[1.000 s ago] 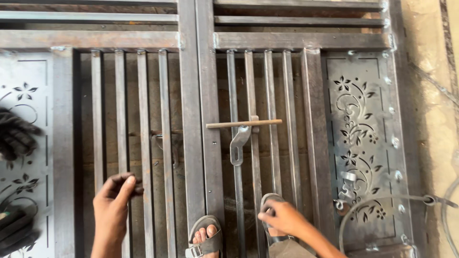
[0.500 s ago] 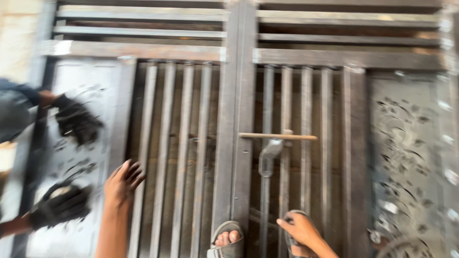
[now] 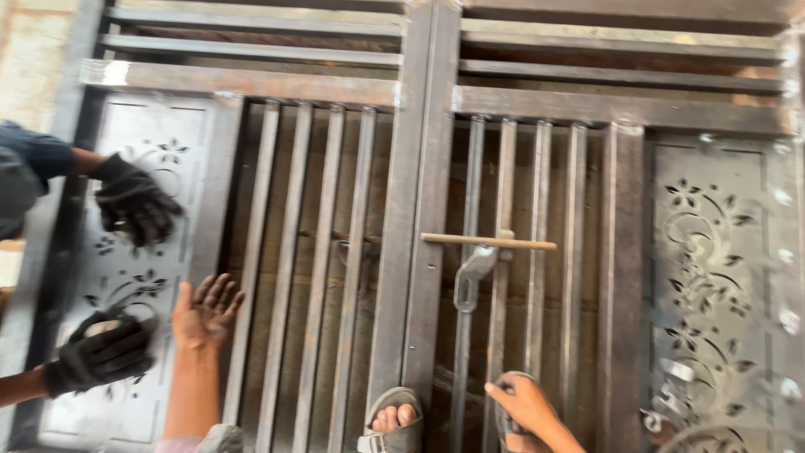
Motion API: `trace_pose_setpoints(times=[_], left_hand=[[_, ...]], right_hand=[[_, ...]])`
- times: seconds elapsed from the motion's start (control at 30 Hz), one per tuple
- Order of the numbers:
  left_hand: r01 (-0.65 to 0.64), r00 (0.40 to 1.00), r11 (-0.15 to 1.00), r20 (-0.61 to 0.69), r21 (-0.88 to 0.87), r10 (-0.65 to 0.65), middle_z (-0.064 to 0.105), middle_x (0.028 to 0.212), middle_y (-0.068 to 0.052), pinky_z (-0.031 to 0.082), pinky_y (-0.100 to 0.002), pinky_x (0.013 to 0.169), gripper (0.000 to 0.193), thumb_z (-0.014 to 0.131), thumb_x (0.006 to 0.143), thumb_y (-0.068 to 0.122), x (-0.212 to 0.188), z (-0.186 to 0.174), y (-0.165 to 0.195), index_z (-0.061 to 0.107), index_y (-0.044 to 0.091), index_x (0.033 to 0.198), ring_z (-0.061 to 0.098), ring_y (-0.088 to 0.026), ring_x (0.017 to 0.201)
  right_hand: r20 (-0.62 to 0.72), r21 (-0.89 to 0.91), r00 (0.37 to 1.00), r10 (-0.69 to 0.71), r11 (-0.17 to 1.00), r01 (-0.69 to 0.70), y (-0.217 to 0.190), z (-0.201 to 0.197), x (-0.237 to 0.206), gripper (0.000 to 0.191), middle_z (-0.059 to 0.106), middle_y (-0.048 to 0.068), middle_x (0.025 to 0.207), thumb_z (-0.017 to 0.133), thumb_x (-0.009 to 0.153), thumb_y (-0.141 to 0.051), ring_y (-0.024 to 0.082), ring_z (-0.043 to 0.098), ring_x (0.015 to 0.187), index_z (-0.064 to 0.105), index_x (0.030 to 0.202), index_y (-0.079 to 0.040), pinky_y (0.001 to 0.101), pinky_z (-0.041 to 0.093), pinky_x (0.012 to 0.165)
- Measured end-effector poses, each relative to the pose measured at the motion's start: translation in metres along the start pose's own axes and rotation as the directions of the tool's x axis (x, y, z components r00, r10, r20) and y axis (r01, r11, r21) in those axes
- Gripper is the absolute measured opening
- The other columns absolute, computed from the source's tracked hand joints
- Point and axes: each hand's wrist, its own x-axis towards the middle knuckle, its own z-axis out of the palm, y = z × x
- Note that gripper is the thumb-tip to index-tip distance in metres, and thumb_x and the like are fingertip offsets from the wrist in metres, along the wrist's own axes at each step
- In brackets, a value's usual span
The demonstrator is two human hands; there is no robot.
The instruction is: The person positions a wooden dowel with metal clamps across the bars of a decorative steel gate, measures its placement with a tape measure, and welds the clamps to the gate using a welding torch, producing sparks. They then reposition the dowel and re-measure to check alignment.
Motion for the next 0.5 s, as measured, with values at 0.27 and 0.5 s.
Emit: trace_pose_setpoints(times=[0.27, 0.5], left_hand=[[-0.066, 0.996, 0.939, 0.027, -0.336, 0.08, 0.043, 0.162, -0.023, 0.037, -0.059, 0.121, 0.088, 0.042, 0.103, 0.064, -0.005, -0.029, -0.008, 0.026, -0.002, 0.16, 0.049, -0.038, 0.144], [-0.121, 0.992, 0.827, -0.105, -0.549, 0.075, 0.052, 0.152, -0.022, 0.046, -0.057, 0.108, 0.093, 0.047, 0.095, 0.067, -0.01, -0.079, 0.004, 0.023, 0.005, 0.16, 0.055, -0.039, 0.133]], right_hand=[[-0.063, -0.089, 0.998, -0.017, 0.996, 0.011, -0.015, 0.001, -0.007, 0.042, 0.064, 0.009, 0.061, 0.074, 0.088, -0.042, 0.016, 0.059, 0.049, 0.072, 0.09, -0.001, 0.0343, 0.047, 0.046], [-0.23, -0.245, 0.966, -0.115, 0.968, 0.057, -0.009, 0.042, 0.037, 0.079, 0.075, 0.021, 0.102, 0.095, 0.071, -0.045, 0.024, 0.069, 0.1, 0.072, 0.121, 0.011, 0.038, 0.051, 0.094]])
